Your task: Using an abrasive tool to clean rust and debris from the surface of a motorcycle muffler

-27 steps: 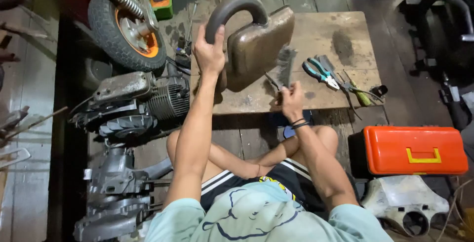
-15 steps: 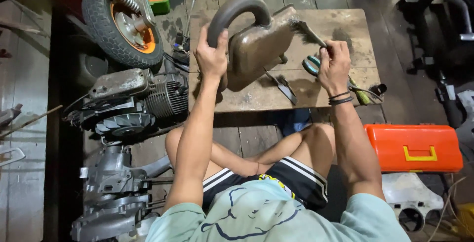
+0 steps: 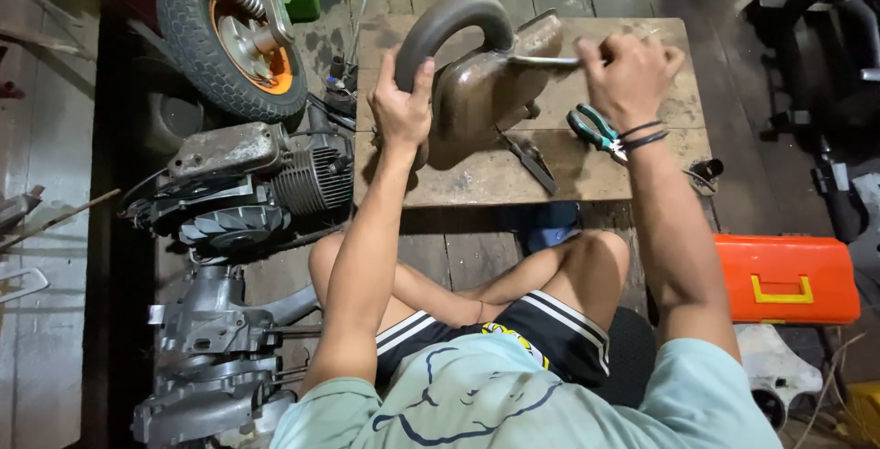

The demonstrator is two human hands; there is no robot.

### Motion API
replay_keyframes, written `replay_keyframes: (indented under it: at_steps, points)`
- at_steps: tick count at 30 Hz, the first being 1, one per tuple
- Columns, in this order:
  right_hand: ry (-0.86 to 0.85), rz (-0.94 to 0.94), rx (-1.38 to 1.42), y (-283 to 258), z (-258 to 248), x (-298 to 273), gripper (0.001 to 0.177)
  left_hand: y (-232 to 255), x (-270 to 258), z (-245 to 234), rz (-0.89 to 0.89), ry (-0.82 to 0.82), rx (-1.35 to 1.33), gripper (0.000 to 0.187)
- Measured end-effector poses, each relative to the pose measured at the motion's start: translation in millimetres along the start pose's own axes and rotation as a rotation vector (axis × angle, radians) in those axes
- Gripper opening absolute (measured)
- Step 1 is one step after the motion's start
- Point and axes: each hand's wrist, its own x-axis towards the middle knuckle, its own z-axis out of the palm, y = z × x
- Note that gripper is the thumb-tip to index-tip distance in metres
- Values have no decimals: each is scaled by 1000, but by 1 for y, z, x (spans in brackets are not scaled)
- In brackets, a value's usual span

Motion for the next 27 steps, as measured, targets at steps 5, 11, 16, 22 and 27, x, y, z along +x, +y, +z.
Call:
replay_keyframes:
  at_steps: [5, 11, 16, 22, 27]
  points:
    - [168, -97, -96, 21, 10, 22, 52, 6, 0, 0, 4, 4, -67, 47]
    - [318, -278, -95, -57, 22, 28, 55, -7, -1, 4, 8, -20, -32, 60]
    - [309, -357, -86, -24, 17, 40, 41, -5, -3, -2, 107, 37, 126, 61]
    - [312, -310, -35, -17, 51, 38, 48, -10, -1, 3, 87, 94, 136, 62]
    - [331, -415, -166, -50, 18, 41, 46, -8, 1, -1, 123, 56, 110, 56]
